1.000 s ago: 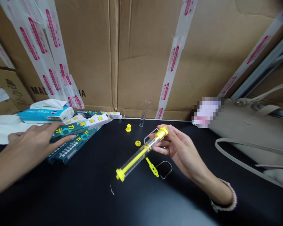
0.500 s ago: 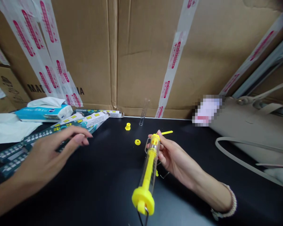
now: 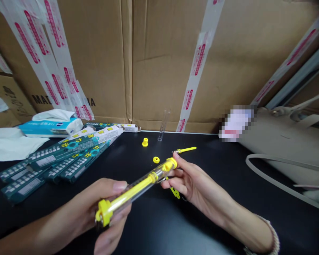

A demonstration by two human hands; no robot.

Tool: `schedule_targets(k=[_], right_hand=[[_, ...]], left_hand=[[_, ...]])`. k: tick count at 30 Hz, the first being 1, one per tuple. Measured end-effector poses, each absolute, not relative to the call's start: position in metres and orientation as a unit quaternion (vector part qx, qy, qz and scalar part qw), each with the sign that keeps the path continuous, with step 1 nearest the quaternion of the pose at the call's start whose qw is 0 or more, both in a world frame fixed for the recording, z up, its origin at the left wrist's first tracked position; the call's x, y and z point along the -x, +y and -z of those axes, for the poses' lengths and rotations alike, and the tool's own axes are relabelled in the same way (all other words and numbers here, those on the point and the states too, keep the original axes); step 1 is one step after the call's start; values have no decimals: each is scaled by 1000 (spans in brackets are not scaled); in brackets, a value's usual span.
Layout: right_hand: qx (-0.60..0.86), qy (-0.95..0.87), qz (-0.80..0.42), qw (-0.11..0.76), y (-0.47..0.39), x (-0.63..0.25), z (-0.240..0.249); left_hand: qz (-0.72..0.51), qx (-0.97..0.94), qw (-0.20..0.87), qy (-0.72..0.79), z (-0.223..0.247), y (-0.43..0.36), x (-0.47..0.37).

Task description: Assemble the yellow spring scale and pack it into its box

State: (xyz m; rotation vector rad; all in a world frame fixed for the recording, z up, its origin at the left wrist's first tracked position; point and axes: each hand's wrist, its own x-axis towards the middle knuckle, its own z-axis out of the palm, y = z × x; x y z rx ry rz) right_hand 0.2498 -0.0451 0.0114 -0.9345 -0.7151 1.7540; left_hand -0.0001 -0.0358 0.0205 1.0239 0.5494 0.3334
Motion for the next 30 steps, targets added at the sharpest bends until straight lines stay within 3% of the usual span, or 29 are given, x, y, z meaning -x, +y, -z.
schedule_targets(k=[11,14,17,22,30], right_hand=[[377,-374,-647,547,-42,-254,-12],[370,-383,-639,555,-43,-254,-9],[372,-392,-623,565,-42,-254,-8],[372,-422,-593,576,-40,-255,-7],[363,-493,-535,582,-44,-254,-6]], left_hand=[[-110,-537,780,302,-10,-18,2],[-127,-660,639,375,-10,-21,0],[-164,-785,421,424,-12,-24,3],[-277,-881,68,378,-6,-21,12],[-290,-892,-161,308,-1,-15,13]])
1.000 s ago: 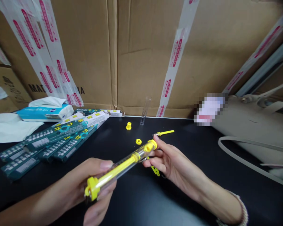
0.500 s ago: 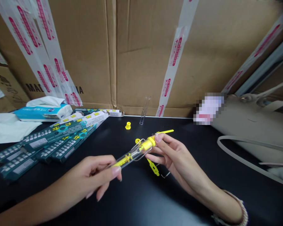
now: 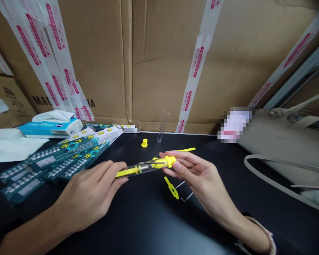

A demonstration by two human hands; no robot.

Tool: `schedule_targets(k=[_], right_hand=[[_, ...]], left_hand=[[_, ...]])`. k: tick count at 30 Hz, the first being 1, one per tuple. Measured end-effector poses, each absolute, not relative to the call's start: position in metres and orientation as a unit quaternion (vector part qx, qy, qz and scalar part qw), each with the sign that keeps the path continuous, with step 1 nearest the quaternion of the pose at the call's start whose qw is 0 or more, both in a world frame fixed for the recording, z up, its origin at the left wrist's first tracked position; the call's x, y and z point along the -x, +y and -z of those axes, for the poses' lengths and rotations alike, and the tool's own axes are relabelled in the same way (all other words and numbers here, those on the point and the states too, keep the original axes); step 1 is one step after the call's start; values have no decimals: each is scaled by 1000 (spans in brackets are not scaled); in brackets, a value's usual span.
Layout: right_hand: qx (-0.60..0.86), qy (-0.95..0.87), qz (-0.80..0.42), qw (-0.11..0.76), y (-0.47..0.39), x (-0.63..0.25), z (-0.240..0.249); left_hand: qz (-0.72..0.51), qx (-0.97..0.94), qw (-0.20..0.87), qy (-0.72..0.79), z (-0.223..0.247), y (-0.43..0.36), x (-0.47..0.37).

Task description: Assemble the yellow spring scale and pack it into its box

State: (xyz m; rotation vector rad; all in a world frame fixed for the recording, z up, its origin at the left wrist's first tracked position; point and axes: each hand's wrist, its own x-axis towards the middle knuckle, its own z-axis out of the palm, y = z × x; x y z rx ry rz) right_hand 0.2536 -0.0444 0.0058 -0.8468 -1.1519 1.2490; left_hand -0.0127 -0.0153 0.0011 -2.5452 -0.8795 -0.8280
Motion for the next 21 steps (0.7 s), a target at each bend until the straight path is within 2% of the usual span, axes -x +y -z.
schedule_targets(k=[3,10,21], right_hand=[[354,-503,-521,592,-49,-251,-8],[346,-483,-552,585,-54,-245,-13],[379,-524,-518,560,-54,-247,-11]], left_hand=[[279,885,200,-315,-2,-16,13],[238,896,74,-367,0,-20,12],[255,871,239,-346,-3,-20,15]])
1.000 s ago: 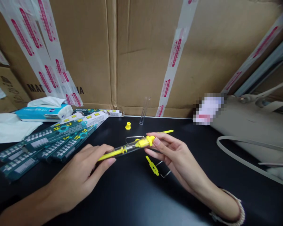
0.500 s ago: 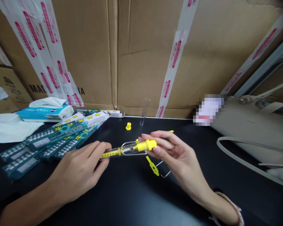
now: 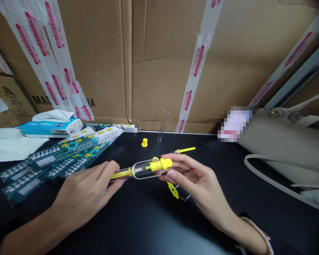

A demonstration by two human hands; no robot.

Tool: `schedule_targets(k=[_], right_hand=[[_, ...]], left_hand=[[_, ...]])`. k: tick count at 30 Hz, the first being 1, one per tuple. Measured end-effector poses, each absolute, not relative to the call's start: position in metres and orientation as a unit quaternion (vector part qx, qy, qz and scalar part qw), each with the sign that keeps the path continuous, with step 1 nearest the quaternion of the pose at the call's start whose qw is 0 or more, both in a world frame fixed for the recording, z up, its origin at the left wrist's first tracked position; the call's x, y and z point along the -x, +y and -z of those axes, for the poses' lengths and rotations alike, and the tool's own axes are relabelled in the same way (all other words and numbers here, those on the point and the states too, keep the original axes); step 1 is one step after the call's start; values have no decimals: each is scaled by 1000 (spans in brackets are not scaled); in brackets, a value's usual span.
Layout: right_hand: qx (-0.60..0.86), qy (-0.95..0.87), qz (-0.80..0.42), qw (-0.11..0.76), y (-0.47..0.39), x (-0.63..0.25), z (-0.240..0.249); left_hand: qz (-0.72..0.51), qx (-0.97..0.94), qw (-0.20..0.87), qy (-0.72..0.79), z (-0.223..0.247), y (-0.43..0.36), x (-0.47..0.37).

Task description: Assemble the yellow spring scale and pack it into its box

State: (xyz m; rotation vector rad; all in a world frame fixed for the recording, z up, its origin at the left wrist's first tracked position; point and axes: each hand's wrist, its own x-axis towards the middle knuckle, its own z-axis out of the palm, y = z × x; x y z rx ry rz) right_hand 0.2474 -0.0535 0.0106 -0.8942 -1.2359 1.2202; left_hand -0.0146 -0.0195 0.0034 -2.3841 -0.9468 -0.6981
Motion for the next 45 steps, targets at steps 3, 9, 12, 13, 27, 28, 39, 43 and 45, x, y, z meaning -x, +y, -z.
schedule_targets(k=[3,9,12,13,27,28,39,43,45], right_hand=[[384,-553,-475,567,-56,-247,-11],[379,-555,-482,562,-60,-247,-11],[379,-549,-493,558,-60,-248,-11],[380,-552,-491,556,-60,-248,-11],[417,-562,-479,531,-57,-246,-9],[418,-561,-479,530,-57,-247,-9],[399,-536,-520,532,-55,-245,-9],[382,-508,-567,524,-54,-244,-8],[374,-499,-587,516,-53,-243,-7]], left_hand=[[253,882,219,-331,-4,-21,15],[268,898,116,-330,0,-25,14],[290,894,110,-324,1,-25,14],[299,892,111,-319,0,-24,14],[354,858,113,-355,-14,-46,26],[354,859,119,-352,-14,-45,25],[305,900,106,-292,-3,-33,11],[282,910,56,-299,0,-36,9],[276,908,37,-312,2,-37,9]])
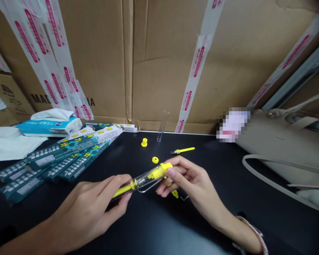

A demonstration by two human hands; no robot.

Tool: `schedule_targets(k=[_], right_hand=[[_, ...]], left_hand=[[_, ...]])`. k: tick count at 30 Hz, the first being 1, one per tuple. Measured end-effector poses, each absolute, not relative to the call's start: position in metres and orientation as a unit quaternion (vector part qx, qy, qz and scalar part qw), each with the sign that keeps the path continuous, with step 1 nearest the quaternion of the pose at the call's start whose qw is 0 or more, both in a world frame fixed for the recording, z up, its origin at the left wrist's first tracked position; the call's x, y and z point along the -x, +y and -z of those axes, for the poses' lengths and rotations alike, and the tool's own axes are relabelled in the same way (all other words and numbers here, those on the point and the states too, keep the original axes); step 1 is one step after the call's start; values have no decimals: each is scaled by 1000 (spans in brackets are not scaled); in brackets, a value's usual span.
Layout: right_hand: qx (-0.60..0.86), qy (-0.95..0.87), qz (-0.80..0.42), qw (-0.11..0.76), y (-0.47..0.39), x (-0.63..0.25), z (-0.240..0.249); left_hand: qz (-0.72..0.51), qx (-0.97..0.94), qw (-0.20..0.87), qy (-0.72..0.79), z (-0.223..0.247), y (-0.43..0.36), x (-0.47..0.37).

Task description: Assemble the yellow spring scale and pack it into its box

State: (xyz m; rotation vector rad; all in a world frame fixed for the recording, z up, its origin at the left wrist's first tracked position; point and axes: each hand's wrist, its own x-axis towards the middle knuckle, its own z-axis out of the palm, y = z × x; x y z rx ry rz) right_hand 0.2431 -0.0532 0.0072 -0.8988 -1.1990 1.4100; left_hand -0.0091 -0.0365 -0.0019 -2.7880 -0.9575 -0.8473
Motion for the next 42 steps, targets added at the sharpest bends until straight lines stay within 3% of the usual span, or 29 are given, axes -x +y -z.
schedule_targets(k=[6,14,26,35,39,42], right_hand=[[328,-505,-620,504,-52,-242,-1],[331,-509,-616,502,-54,-238,6],[344,-495,-580,549,-44,-249,4],[335,-493,-589,546,-44,-247,9],[407,-532,-511,539,-45,-250,9],[478,-616,-375,502,-46,-257,9]], left_hand=[[261,907,-45,-327,8,-36,9],[275,910,-66,-303,7,-39,6],[185,852,-190,-452,3,-26,9],[221,874,-85,-424,2,-22,13],[239,865,-110,-428,3,-22,17],[250,858,-117,-433,2,-21,18]])
